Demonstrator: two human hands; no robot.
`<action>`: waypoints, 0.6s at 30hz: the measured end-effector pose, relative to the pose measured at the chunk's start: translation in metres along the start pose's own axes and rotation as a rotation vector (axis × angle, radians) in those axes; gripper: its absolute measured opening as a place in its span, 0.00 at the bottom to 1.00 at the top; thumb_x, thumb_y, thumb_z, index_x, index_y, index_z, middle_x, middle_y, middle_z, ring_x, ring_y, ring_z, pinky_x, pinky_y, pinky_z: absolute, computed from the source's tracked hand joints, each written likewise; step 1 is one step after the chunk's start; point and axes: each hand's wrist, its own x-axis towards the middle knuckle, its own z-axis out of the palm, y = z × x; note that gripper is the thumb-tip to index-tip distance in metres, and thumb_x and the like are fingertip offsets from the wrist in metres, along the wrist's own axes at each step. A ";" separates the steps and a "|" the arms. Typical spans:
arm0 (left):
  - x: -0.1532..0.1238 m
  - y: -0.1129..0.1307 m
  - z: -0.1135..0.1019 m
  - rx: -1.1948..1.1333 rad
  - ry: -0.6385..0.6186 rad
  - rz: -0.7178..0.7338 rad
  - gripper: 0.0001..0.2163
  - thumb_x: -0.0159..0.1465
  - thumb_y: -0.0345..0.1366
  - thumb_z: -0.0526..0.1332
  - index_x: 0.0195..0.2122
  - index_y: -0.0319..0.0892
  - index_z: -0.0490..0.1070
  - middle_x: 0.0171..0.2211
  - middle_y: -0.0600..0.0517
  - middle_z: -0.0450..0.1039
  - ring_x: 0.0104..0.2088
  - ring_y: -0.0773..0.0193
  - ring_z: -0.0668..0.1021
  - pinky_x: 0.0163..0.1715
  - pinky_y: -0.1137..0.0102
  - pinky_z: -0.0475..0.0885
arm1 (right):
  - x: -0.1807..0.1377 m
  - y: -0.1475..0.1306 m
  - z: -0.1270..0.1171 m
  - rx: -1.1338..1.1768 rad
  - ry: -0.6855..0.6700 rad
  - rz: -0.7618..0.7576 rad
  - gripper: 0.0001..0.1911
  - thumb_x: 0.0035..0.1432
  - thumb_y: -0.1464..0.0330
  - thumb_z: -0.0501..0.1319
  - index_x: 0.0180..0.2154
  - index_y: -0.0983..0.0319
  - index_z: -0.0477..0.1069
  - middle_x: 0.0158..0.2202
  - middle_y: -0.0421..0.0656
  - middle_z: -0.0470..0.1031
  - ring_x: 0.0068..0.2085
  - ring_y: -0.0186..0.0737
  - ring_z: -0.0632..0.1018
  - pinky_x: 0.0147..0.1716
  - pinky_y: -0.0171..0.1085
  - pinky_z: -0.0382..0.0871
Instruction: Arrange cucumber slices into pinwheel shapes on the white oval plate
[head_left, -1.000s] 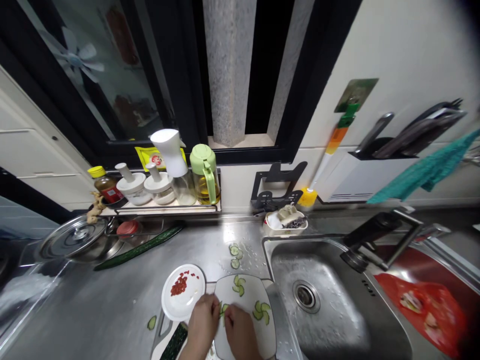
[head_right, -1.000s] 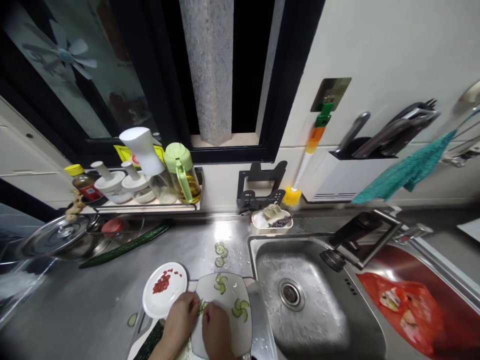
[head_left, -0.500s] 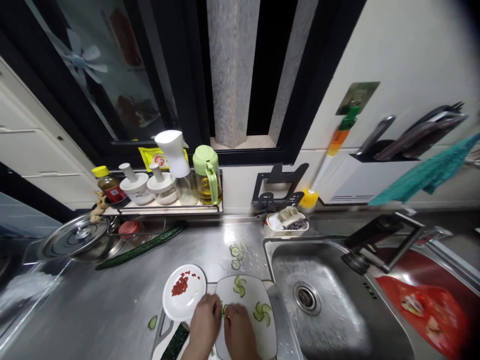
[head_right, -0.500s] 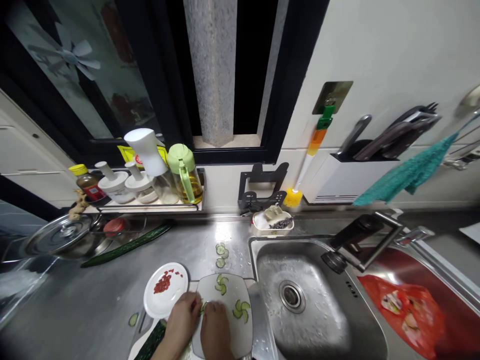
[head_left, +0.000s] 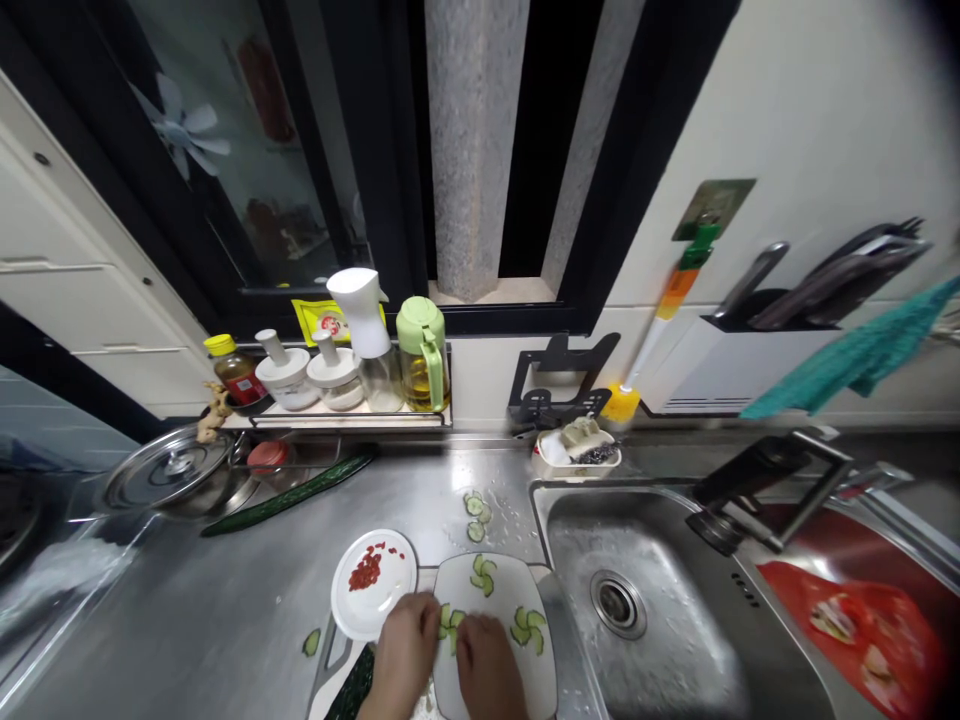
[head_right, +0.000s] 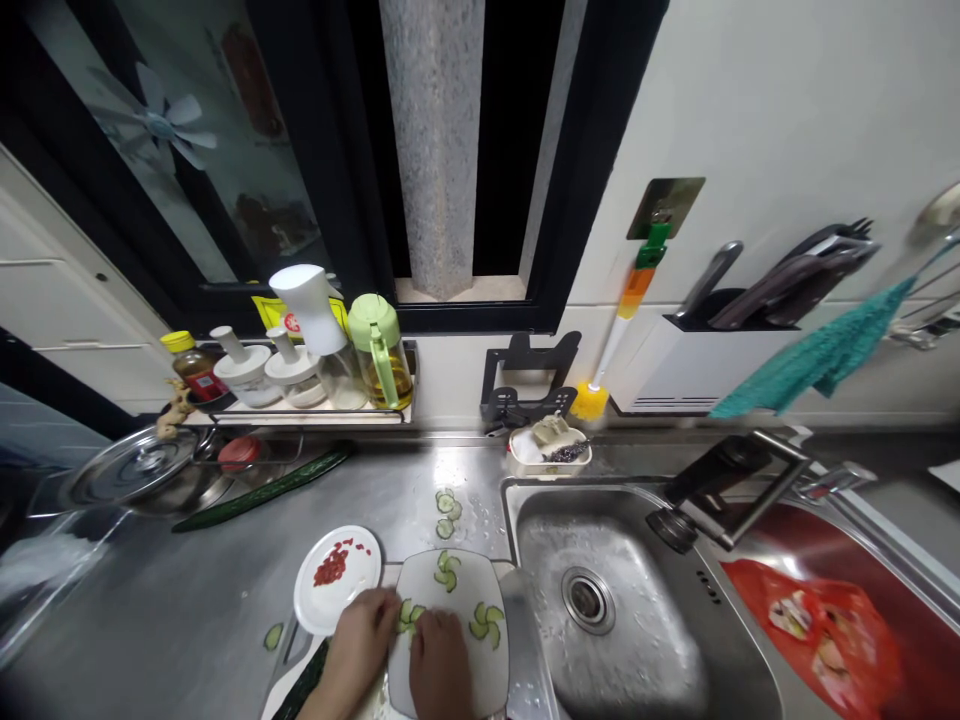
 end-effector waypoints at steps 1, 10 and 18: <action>-0.001 -0.003 -0.005 -0.009 0.015 -0.017 0.13 0.64 0.37 0.49 0.28 0.45 0.70 0.30 0.52 0.74 0.34 0.65 0.76 0.37 0.72 0.65 | -0.001 0.003 0.001 -0.007 0.007 -0.007 0.15 0.60 0.76 0.46 0.36 0.64 0.71 0.37 0.50 0.75 0.43 0.48 0.73 0.44 0.45 0.65; 0.011 -0.047 -0.048 0.217 0.155 -0.351 0.14 0.64 0.39 0.47 0.39 0.47 0.73 0.42 0.48 0.76 0.42 0.59 0.77 0.41 0.68 0.66 | -0.015 0.018 0.015 -0.037 0.125 -0.037 0.11 0.56 0.79 0.50 0.29 0.62 0.69 0.30 0.45 0.72 0.36 0.43 0.72 0.39 0.41 0.64; 0.023 -0.046 -0.050 0.282 0.134 -0.342 0.14 0.64 0.39 0.48 0.40 0.46 0.74 0.44 0.48 0.76 0.43 0.61 0.78 0.42 0.70 0.67 | -0.024 0.025 0.020 -0.072 0.149 -0.072 0.11 0.55 0.79 0.51 0.29 0.60 0.68 0.29 0.44 0.72 0.36 0.43 0.72 0.42 0.42 0.65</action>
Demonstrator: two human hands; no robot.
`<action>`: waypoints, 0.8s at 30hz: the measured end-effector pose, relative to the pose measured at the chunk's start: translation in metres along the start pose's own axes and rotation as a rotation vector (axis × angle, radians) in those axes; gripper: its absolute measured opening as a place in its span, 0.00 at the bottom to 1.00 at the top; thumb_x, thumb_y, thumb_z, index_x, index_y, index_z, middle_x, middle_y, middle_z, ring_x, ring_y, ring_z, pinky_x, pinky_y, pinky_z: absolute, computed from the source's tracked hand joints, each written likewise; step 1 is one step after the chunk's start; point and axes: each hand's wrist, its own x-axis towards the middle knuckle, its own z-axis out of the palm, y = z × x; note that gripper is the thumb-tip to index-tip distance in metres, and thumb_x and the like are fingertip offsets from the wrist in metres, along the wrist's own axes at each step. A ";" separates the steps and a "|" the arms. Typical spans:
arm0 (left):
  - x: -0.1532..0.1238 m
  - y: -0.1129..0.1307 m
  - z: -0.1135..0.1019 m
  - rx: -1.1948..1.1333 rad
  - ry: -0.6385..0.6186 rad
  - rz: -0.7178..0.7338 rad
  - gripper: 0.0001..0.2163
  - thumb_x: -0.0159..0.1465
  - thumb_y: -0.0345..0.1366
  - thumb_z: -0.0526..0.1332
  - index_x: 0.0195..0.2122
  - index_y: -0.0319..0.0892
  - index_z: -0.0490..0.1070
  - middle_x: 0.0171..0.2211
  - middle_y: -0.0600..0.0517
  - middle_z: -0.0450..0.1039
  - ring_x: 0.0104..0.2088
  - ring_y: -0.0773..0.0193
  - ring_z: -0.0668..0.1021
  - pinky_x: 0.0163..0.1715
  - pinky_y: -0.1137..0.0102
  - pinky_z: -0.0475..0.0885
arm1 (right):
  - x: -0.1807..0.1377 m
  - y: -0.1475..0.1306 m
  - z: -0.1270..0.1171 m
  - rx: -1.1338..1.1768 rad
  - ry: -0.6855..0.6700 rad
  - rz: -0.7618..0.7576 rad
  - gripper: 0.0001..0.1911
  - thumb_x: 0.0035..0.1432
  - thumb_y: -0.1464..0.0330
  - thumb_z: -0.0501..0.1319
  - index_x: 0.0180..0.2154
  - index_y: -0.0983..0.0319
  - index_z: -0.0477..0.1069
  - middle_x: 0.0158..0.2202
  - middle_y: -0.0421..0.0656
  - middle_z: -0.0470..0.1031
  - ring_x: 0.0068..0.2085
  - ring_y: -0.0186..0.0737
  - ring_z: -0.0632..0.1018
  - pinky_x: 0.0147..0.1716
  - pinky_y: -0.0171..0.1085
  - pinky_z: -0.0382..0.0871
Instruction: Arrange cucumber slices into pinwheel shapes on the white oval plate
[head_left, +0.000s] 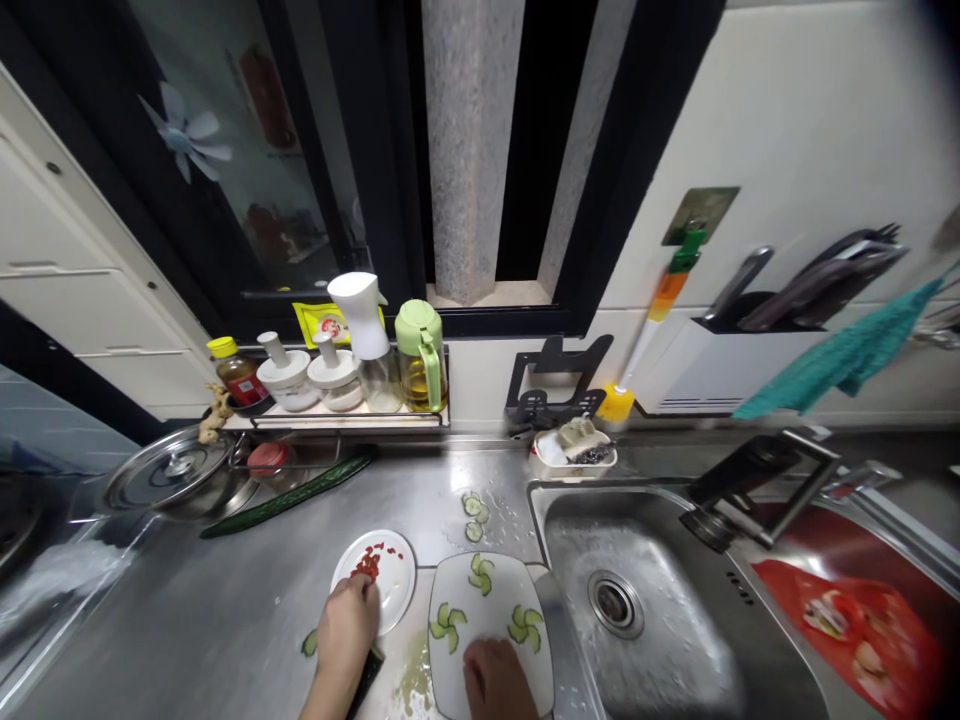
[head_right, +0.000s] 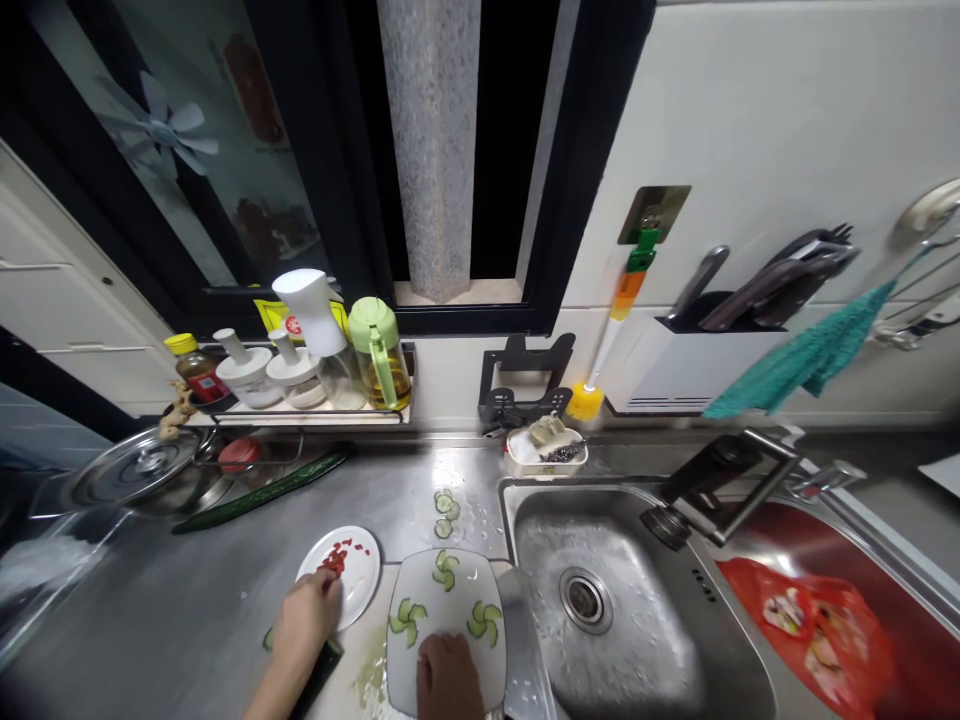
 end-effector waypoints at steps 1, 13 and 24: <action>0.001 0.000 0.000 0.006 -0.001 0.003 0.14 0.64 0.39 0.49 0.39 0.46 0.74 0.43 0.47 0.76 0.43 0.60 0.78 0.41 0.70 0.67 | -0.001 0.000 -0.001 -0.004 0.002 -0.003 0.11 0.55 0.79 0.51 0.29 0.60 0.68 0.29 0.43 0.72 0.35 0.43 0.72 0.42 0.41 0.65; -0.006 0.002 -0.002 -0.038 0.013 0.062 0.14 0.63 0.38 0.49 0.36 0.46 0.75 0.43 0.48 0.77 0.42 0.62 0.78 0.41 0.71 0.67 | -0.001 0.003 -0.005 0.020 -0.025 0.014 0.11 0.55 0.78 0.51 0.29 0.60 0.69 0.30 0.43 0.73 0.37 0.42 0.73 0.43 0.41 0.64; -0.064 0.031 0.062 -0.492 0.010 0.318 0.14 0.61 0.45 0.54 0.30 0.46 0.77 0.31 0.50 0.80 0.33 0.63 0.78 0.37 0.72 0.70 | 0.007 0.003 -0.009 0.090 -0.035 0.010 0.10 0.55 0.78 0.51 0.31 0.62 0.69 0.30 0.44 0.72 0.37 0.43 0.72 0.42 0.42 0.63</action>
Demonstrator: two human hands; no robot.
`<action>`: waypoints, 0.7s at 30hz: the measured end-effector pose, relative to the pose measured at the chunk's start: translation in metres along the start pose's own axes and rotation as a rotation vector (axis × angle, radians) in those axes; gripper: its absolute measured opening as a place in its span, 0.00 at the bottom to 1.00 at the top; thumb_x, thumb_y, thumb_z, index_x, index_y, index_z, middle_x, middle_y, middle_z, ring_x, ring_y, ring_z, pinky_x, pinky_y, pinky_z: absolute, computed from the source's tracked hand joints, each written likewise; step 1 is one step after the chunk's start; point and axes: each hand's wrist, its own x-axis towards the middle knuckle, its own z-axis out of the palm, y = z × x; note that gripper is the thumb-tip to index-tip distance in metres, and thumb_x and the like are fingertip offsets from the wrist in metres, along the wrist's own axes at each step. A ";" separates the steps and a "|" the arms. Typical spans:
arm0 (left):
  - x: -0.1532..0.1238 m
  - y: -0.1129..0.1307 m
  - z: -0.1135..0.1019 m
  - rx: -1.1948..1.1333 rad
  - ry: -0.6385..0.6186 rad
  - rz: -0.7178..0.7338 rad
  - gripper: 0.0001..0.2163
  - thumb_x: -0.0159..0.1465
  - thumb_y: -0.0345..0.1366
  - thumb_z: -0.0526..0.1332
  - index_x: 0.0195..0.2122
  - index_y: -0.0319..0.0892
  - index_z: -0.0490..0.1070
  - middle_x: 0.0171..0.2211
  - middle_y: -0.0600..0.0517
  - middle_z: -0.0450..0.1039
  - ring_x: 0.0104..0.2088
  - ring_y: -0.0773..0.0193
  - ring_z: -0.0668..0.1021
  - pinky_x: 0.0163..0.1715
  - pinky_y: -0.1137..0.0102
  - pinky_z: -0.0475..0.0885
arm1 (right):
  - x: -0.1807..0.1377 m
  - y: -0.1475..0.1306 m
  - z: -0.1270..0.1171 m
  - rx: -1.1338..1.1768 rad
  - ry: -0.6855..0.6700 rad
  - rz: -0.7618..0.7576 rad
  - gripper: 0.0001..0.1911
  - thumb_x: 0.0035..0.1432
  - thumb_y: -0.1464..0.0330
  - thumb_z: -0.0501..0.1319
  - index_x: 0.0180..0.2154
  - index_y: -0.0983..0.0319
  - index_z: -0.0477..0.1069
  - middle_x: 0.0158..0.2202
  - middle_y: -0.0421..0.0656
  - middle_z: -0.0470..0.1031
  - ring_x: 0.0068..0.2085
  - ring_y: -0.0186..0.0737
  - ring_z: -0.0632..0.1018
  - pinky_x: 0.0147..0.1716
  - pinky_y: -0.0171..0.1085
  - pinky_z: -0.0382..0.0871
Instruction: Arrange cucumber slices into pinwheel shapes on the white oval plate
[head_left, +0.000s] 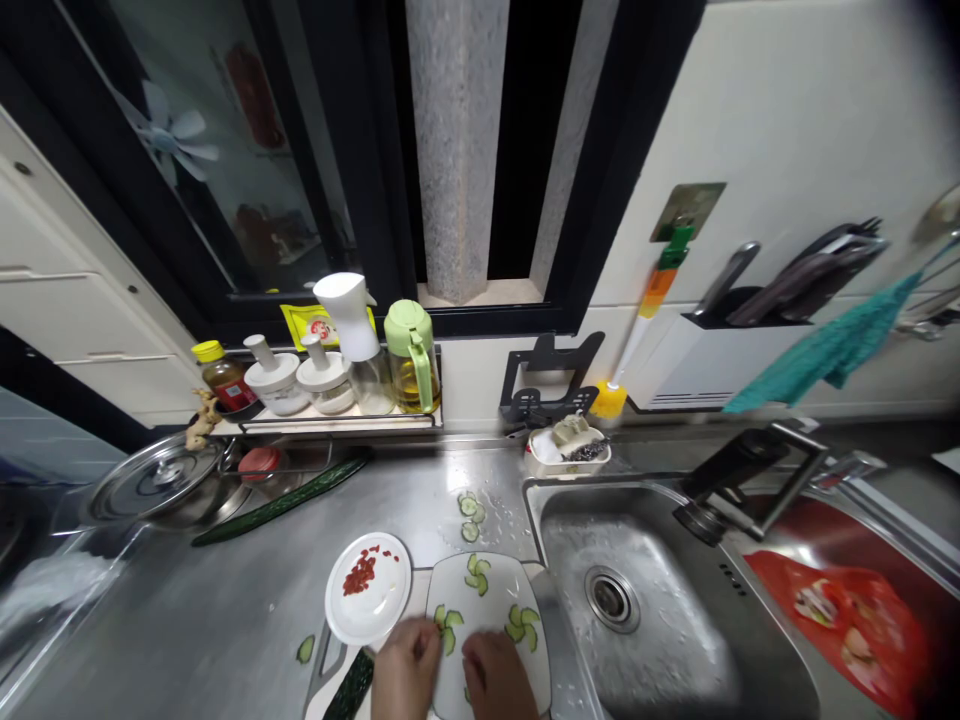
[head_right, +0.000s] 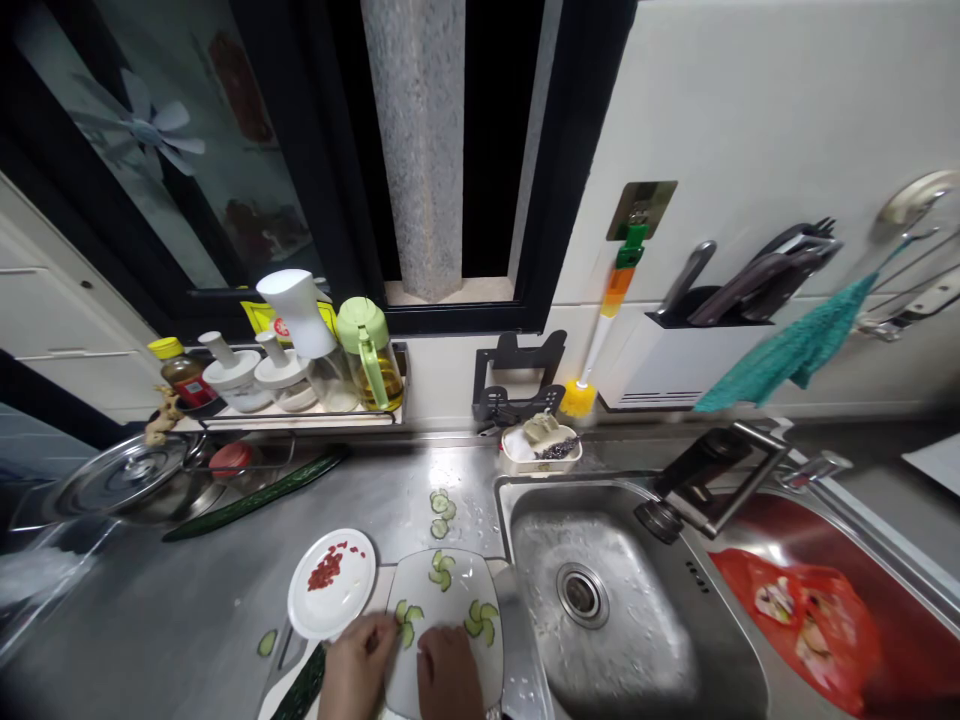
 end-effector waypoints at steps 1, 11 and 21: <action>-0.001 -0.001 0.006 0.010 0.010 0.007 0.15 0.61 0.45 0.53 0.29 0.45 0.77 0.30 0.50 0.79 0.32 0.63 0.78 0.36 0.72 0.70 | 0.001 -0.001 -0.001 0.006 -0.004 -0.002 0.10 0.55 0.78 0.51 0.31 0.62 0.69 0.30 0.44 0.73 0.37 0.43 0.72 0.43 0.42 0.63; -0.004 -0.002 0.020 0.117 -0.041 -0.083 0.14 0.62 0.44 0.53 0.31 0.47 0.76 0.33 0.50 0.80 0.34 0.62 0.79 0.38 0.71 0.70 | 0.017 -0.018 -0.018 0.159 -0.100 0.016 0.16 0.57 0.78 0.48 0.39 0.63 0.72 0.39 0.47 0.75 0.43 0.45 0.72 0.48 0.45 0.61; -0.006 -0.003 0.022 0.138 -0.019 -0.084 0.12 0.62 0.41 0.52 0.31 0.47 0.75 0.33 0.50 0.80 0.35 0.62 0.80 0.37 0.71 0.70 | 0.020 -0.026 -0.017 0.177 -0.100 0.022 0.16 0.57 0.78 0.48 0.37 0.61 0.73 0.37 0.46 0.74 0.42 0.44 0.72 0.48 0.44 0.60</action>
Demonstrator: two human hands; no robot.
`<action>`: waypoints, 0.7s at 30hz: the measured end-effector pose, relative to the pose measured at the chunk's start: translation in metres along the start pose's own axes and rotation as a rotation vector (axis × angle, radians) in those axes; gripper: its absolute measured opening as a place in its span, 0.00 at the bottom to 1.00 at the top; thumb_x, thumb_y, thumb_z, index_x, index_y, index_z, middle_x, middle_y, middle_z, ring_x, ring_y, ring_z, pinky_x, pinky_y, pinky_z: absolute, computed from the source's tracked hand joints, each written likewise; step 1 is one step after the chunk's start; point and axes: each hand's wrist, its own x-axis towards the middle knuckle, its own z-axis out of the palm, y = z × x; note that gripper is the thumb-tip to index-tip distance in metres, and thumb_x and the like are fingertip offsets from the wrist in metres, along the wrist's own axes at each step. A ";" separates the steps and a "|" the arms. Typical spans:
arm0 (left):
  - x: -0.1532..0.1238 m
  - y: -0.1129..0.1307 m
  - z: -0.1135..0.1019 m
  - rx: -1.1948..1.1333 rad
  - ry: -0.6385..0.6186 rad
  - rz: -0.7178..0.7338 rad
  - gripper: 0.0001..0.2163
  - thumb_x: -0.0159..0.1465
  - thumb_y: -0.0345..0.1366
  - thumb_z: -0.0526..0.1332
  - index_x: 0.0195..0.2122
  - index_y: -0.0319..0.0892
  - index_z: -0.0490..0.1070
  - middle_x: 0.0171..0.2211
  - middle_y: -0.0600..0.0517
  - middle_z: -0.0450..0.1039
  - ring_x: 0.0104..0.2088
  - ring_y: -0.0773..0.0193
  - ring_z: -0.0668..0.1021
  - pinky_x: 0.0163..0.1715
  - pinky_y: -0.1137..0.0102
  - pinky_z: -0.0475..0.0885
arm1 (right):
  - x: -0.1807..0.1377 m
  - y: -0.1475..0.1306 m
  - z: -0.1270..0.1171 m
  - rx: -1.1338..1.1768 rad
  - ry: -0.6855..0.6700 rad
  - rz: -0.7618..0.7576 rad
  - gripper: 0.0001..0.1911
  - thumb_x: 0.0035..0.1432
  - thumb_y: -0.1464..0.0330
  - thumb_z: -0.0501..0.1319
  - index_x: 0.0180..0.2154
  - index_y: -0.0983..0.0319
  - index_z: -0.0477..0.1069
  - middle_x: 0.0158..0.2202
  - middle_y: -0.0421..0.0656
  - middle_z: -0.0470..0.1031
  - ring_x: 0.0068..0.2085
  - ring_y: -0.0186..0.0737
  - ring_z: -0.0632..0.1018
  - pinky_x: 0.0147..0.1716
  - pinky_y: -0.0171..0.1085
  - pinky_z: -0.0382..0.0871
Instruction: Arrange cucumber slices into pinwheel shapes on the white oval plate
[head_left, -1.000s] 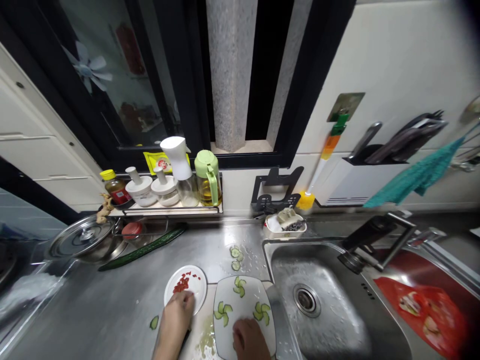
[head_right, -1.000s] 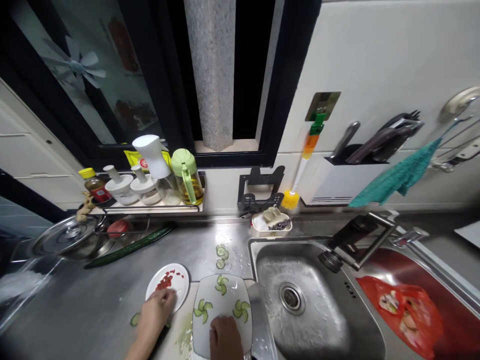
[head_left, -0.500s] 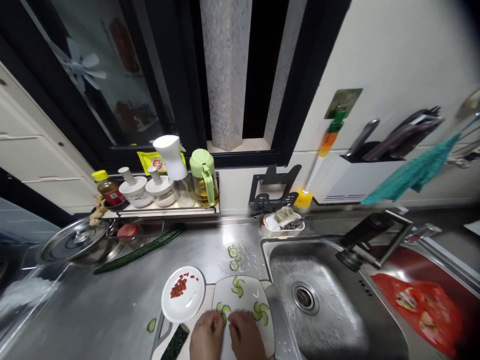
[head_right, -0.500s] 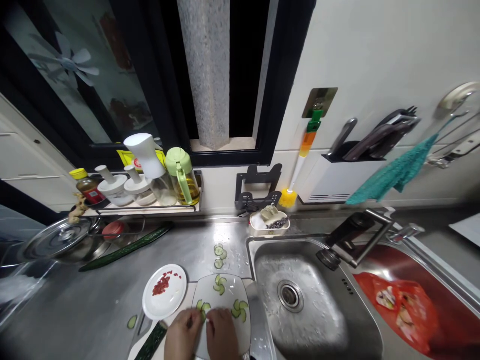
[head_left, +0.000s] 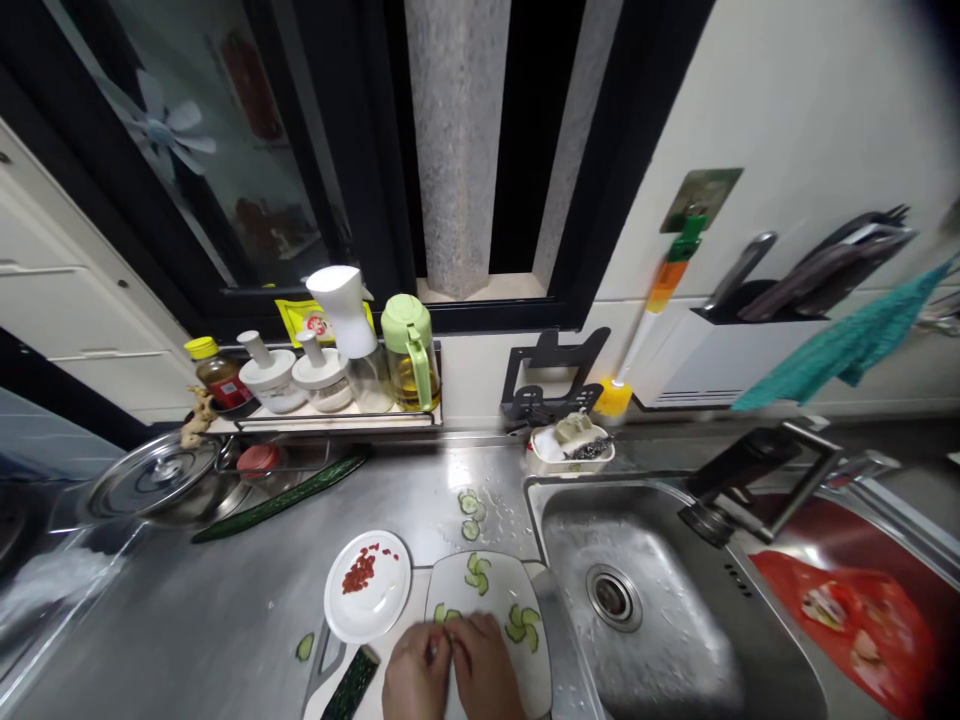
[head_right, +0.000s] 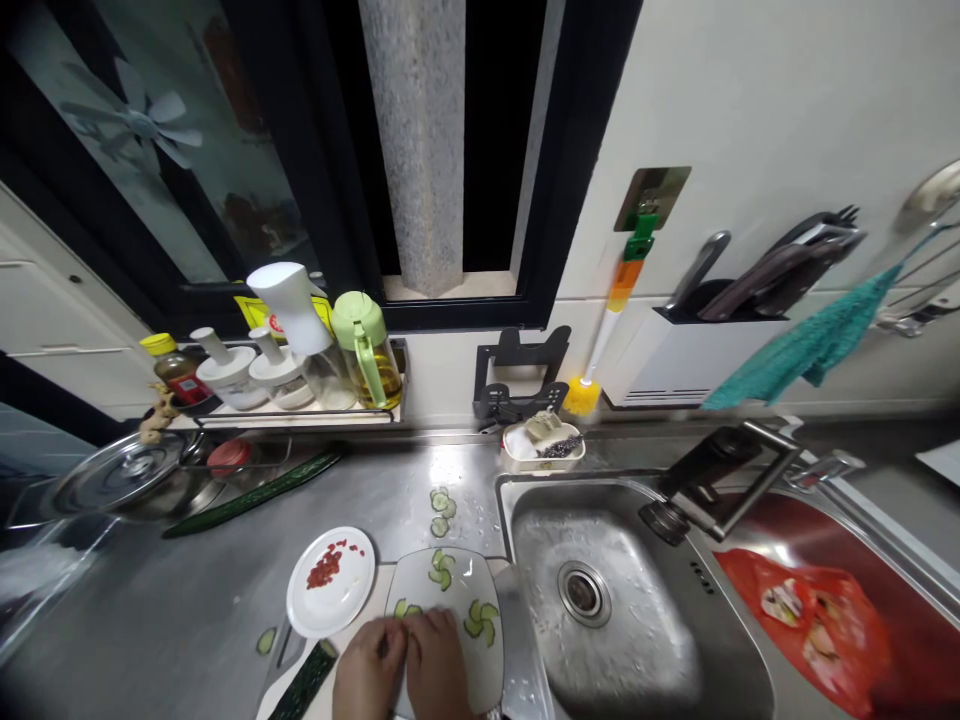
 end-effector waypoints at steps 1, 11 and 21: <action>0.000 -0.001 0.001 0.001 0.000 0.001 0.12 0.62 0.41 0.53 0.31 0.48 0.76 0.33 0.51 0.80 0.35 0.62 0.79 0.37 0.71 0.70 | 0.000 0.001 0.001 -0.004 0.003 0.004 0.17 0.56 0.78 0.48 0.37 0.61 0.73 0.37 0.46 0.74 0.42 0.44 0.71 0.48 0.44 0.60; -0.001 -0.003 0.002 0.049 0.016 0.022 0.13 0.63 0.41 0.52 0.29 0.47 0.74 0.31 0.51 0.78 0.34 0.63 0.79 0.37 0.71 0.69 | 0.003 -0.004 0.000 -0.019 -0.010 0.007 0.17 0.55 0.80 0.48 0.37 0.62 0.73 0.37 0.46 0.74 0.42 0.44 0.71 0.48 0.44 0.60; -0.001 -0.008 0.001 0.077 0.064 0.085 0.11 0.62 0.41 0.54 0.25 0.46 0.71 0.27 0.53 0.76 0.30 0.66 0.77 0.34 0.72 0.68 | 0.001 0.003 -0.003 -0.002 0.005 -0.019 0.17 0.57 0.78 0.47 0.39 0.62 0.73 0.39 0.47 0.75 0.44 0.45 0.71 0.49 0.45 0.61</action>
